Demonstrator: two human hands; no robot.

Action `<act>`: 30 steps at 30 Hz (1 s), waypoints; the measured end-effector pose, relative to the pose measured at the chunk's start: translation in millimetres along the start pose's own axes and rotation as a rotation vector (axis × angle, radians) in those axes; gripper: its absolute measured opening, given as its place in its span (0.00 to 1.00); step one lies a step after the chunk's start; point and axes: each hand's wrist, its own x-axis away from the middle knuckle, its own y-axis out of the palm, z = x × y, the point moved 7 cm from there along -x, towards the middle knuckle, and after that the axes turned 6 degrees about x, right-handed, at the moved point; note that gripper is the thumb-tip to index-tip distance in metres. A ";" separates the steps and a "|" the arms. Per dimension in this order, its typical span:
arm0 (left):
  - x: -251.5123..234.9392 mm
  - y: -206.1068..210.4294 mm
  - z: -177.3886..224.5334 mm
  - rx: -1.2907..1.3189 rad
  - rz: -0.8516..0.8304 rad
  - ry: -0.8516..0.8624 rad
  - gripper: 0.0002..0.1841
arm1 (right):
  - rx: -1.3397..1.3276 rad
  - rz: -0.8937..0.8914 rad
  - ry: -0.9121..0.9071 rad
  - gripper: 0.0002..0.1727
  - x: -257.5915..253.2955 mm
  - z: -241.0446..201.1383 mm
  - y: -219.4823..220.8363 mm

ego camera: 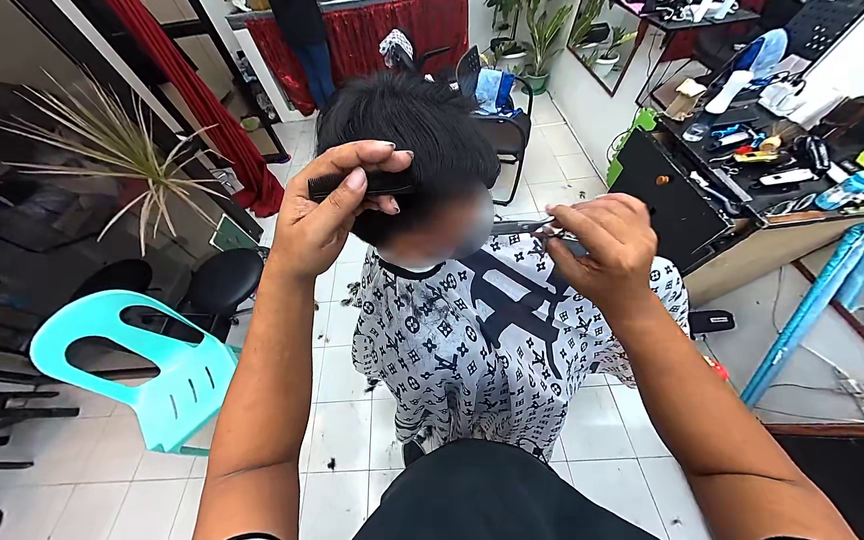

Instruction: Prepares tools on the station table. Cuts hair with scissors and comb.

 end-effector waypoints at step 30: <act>5.7 10.8 8.3 0.002 -0.033 0.014 0.16 | 0.082 0.054 -0.086 0.19 -37.1 -12.2 -2.3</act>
